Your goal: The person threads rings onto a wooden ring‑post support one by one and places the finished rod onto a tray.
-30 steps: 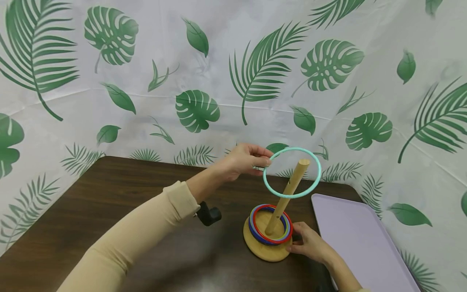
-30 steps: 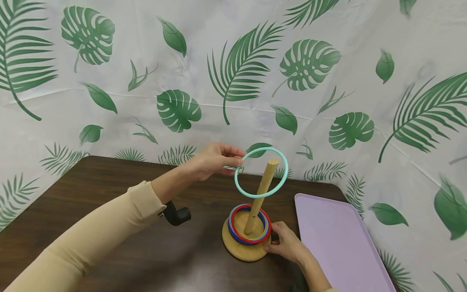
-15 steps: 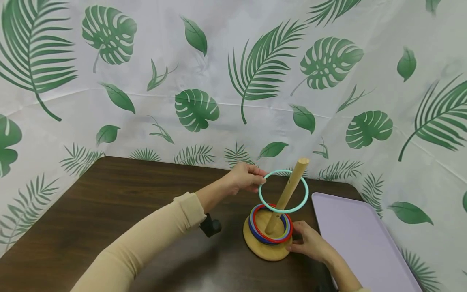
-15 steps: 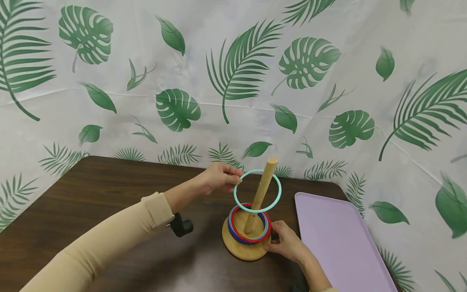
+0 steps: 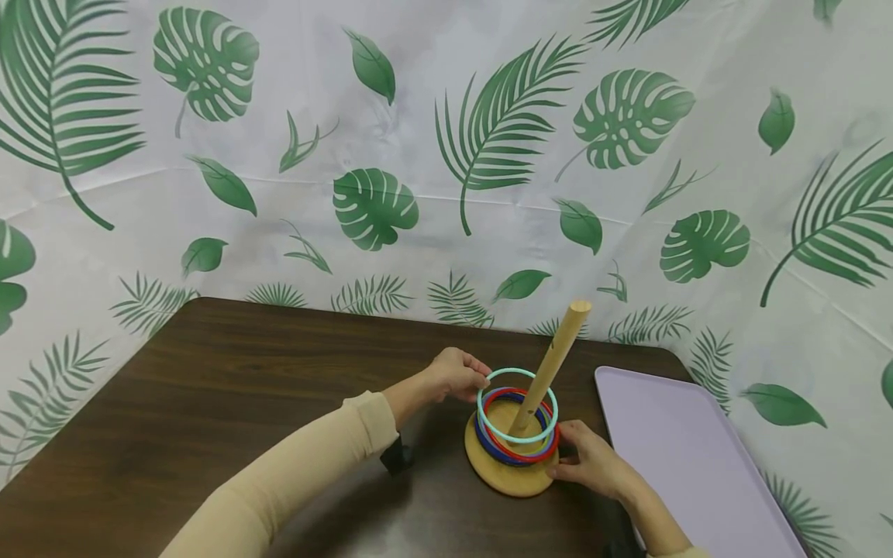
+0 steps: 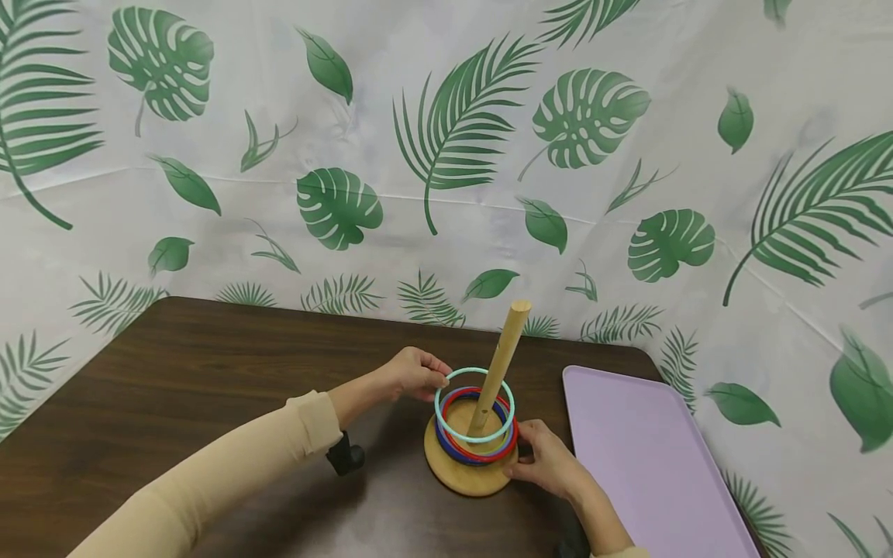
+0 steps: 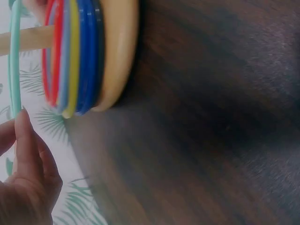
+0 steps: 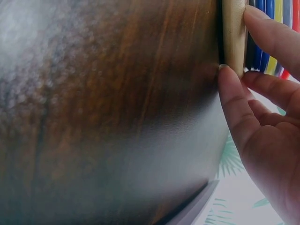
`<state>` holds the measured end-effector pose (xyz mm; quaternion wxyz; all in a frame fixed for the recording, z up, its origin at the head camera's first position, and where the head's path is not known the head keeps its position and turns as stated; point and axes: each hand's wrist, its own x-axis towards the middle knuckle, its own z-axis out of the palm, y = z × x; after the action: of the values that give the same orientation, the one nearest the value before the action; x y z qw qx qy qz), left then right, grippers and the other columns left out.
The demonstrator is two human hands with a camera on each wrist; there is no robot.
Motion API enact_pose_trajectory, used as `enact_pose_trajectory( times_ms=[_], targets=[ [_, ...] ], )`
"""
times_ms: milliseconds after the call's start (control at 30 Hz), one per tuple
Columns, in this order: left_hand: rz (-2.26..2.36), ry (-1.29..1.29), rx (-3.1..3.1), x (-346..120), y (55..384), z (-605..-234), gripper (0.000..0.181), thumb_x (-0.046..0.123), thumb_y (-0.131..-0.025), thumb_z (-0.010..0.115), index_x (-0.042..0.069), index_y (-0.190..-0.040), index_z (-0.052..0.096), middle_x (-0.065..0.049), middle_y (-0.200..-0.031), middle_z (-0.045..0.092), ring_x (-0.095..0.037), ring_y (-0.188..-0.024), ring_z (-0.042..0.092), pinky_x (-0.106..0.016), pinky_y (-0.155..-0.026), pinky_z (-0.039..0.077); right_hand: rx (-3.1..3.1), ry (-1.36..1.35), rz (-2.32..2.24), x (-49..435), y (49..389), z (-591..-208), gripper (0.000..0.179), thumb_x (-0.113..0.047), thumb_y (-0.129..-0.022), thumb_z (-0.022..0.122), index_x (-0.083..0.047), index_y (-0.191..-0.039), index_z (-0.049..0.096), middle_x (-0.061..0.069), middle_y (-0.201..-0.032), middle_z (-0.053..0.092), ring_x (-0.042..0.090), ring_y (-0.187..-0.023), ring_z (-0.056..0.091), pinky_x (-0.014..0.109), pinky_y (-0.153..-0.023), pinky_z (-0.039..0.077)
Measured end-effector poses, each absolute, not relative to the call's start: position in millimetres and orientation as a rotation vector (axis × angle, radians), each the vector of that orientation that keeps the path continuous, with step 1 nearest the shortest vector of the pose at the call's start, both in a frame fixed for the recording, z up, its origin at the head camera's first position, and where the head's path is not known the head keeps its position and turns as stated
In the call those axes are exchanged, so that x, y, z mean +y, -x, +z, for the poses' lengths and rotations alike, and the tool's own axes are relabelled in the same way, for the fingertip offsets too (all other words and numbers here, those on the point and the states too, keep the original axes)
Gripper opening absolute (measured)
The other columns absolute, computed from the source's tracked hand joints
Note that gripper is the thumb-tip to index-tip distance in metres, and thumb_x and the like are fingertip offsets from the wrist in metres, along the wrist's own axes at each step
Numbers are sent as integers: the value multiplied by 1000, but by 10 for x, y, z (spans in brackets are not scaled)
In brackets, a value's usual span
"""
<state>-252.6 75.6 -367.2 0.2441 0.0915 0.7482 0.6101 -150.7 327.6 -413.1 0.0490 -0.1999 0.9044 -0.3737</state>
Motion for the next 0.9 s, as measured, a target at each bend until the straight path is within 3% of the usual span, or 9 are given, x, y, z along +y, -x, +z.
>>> enact_pose_trajectory(
  times_ms=[433,667,900],
  targets=[
    [1646,-233,2059,844,2488,-3781,16,-6,-81,64,-7,-97,67,-1,-67,58,-6,-50,54,-23,-56,56,2754,611,-1131,3282,1511,-4122,45,-11,-75,78,8,-110,58,24,-111,48,39,-104,51,26,-75,56],
    [1632,-196,2082,885,2469,-3771,16,-6,-81,65,-7,-96,68,-2,-68,58,-7,-52,55,-26,-60,58,2764,626,-1125,3291,1515,-4124,46,-13,-74,78,7,-110,58,23,-110,49,16,-102,51,26,-75,56],
    [1601,-173,2138,910,2464,-3785,13,-5,-81,67,-4,-94,70,-1,-69,58,-7,-52,54,-27,-61,58,2741,613,-1143,3281,1513,-4126,46,-11,-74,78,7,-111,58,23,-111,48,34,-104,53,26,-76,56]
  ],
)
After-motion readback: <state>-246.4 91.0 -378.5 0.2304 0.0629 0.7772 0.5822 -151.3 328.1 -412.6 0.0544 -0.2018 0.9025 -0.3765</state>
